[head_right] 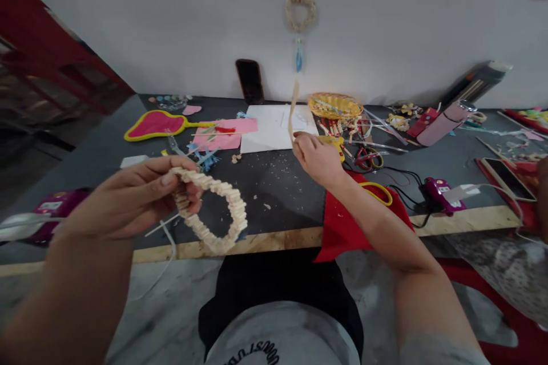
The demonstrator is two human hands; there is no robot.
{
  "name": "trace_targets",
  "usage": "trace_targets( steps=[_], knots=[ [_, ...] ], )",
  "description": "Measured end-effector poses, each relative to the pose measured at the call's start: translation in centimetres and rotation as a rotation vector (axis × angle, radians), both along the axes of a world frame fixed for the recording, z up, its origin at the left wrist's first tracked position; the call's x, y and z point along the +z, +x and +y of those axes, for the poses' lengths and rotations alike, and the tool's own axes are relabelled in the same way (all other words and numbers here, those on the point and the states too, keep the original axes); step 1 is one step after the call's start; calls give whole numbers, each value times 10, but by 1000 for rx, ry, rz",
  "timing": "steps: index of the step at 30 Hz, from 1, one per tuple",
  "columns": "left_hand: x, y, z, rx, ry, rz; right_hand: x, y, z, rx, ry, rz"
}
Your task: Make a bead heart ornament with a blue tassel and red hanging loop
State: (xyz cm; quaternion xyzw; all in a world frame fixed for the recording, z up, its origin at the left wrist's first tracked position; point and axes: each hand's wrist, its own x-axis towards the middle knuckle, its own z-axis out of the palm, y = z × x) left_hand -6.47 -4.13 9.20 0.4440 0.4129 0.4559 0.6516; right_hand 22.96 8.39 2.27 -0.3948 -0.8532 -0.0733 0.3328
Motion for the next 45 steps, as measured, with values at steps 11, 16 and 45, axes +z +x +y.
trace_targets(
  steps=[11, 16, 45],
  knots=[
    [-38, 19, -1, -92, -184, -97, -45, -29, 39, -134, -906, 570],
    [-41, 14, 4, -96, -195, -104, -54, -38, 39, -163, -949, 497],
    [-67, 31, 61, 165, -170, -206, -63, -36, -76, 465, -1832, 1147]
  ],
)
